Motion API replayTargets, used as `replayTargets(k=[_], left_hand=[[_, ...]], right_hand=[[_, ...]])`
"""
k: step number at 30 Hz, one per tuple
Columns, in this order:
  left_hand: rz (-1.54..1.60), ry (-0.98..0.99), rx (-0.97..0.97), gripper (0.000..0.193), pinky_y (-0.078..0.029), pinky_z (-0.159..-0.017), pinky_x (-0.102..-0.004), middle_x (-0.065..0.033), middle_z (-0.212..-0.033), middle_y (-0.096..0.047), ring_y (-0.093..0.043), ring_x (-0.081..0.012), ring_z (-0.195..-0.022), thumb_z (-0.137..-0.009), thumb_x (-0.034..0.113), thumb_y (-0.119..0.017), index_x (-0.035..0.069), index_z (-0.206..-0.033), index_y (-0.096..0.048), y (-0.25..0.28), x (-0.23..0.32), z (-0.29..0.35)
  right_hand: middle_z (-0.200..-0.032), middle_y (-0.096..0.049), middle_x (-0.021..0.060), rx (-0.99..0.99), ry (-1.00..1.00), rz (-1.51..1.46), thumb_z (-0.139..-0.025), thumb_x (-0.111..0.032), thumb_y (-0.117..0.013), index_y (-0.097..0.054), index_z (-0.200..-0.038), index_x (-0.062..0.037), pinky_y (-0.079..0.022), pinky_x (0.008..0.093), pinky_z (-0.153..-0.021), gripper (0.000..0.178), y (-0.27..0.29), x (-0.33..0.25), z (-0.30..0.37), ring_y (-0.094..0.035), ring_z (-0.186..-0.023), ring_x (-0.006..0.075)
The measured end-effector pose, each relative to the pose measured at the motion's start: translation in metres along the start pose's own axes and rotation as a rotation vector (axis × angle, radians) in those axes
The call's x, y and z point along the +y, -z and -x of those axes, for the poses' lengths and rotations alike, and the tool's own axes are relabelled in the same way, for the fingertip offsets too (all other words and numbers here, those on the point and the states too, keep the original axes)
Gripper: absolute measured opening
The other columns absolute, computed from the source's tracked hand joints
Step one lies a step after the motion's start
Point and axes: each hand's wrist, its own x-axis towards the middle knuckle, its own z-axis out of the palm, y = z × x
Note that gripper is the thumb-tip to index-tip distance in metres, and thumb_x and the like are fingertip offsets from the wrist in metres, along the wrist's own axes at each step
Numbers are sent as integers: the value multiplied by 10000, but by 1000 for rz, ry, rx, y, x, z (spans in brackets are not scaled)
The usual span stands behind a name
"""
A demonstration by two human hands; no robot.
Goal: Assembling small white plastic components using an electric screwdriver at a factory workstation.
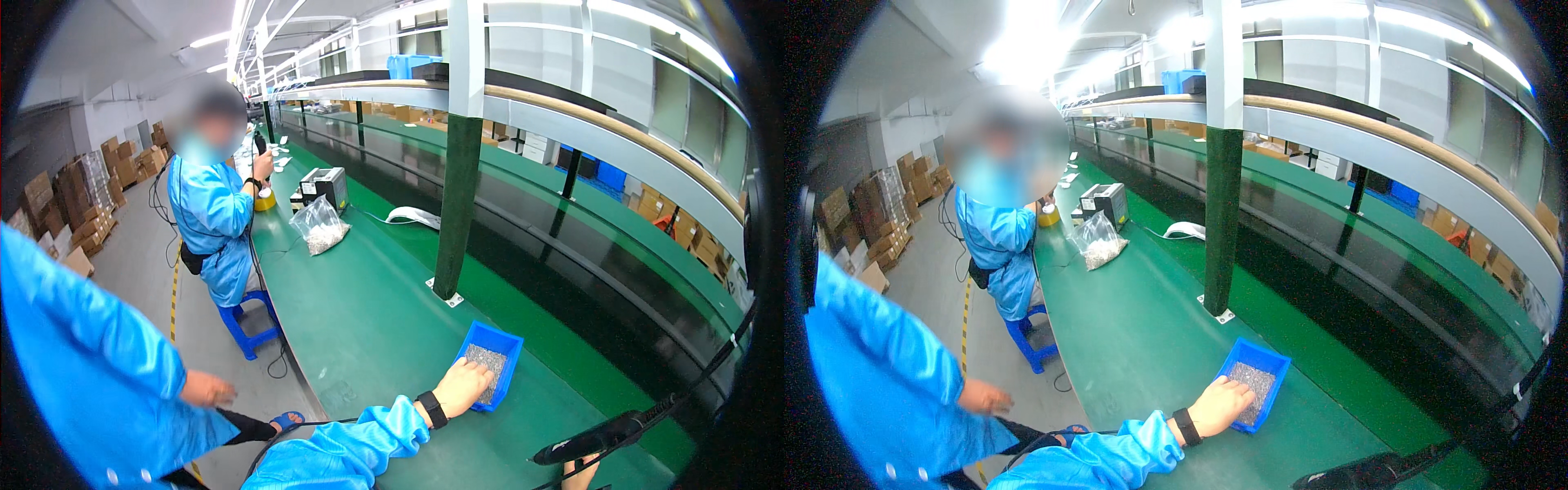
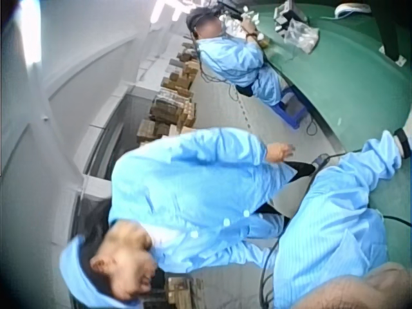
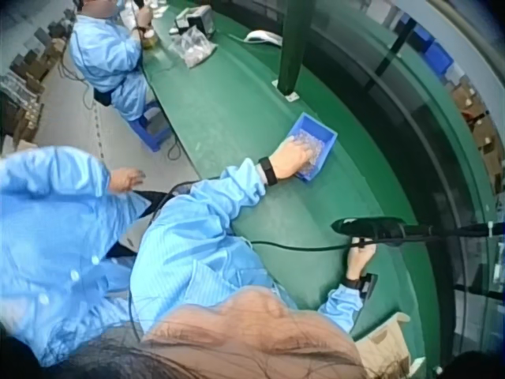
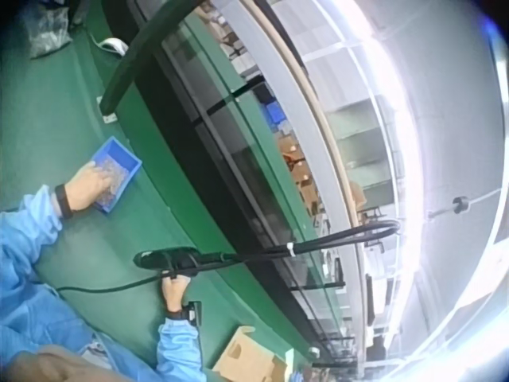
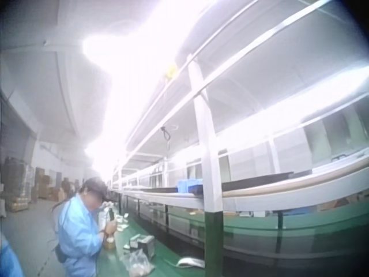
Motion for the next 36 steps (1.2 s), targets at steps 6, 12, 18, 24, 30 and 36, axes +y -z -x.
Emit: replayTargets(k=[6,12,18,24,30,36], left_hand=[[-66,-1,63,137,-386,-698,-321,-50,-847,-518,-527,-195,-828,-726,103,-499,84,-852,-550,-8,4,2],[-41,-4,-118,111,-394,-711,-331,-47,-820,-523,-527,-200,-827,-723,111,-502,95,-804,-575,-9,3,1],[-26,-1,-47,92,-401,-696,-333,-48,-798,-522,-537,-206,-800,-694,104,-513,92,-775,-556,-6,3,-1],[28,37,94,105,-405,-691,-328,-55,-806,-522,-529,-210,-817,-728,165,-562,82,-792,-554,-13,3,-2],[53,40,-86,119,-410,-702,-348,-50,-818,-523,-523,-221,-811,-737,185,-573,87,-804,-560,-8,7,2],[102,32,37,98,-397,-666,-356,-57,-796,-526,-523,-229,-794,-743,156,-573,88,-799,-529,-9,4,2]], right_hand=[[-791,-633,102,-20,-53,-98,-789,-24,-509,-619,-821,11,-459,335,-715,119,-6,15,5,-584,-739,213],[-722,-631,87,-43,-41,-61,-771,-13,-489,-625,-713,-8,-457,337,-739,149,-4,15,8,-581,-688,207],[-690,-614,83,1,-378,-299,-802,-16,-471,-609,-688,-10,-432,357,-839,179,-8,26,10,-561,-651,211],[-696,-604,99,-74,-90,-341,-836,-41,-482,-581,-778,-9,-439,368,-814,119,-6,30,8,-562,-661,224],[-835,-534,57,23,-420,-208,-731,-131,-595,-527,-1049,-2,-400,295,-758,349,-19,94,51,-509,-778,161],[-918,-544,52,-36,-374,-199,-742,-132,-612,-529,-1079,3,-401,269,-784,372,-16,62,42,-507,-820,137]])
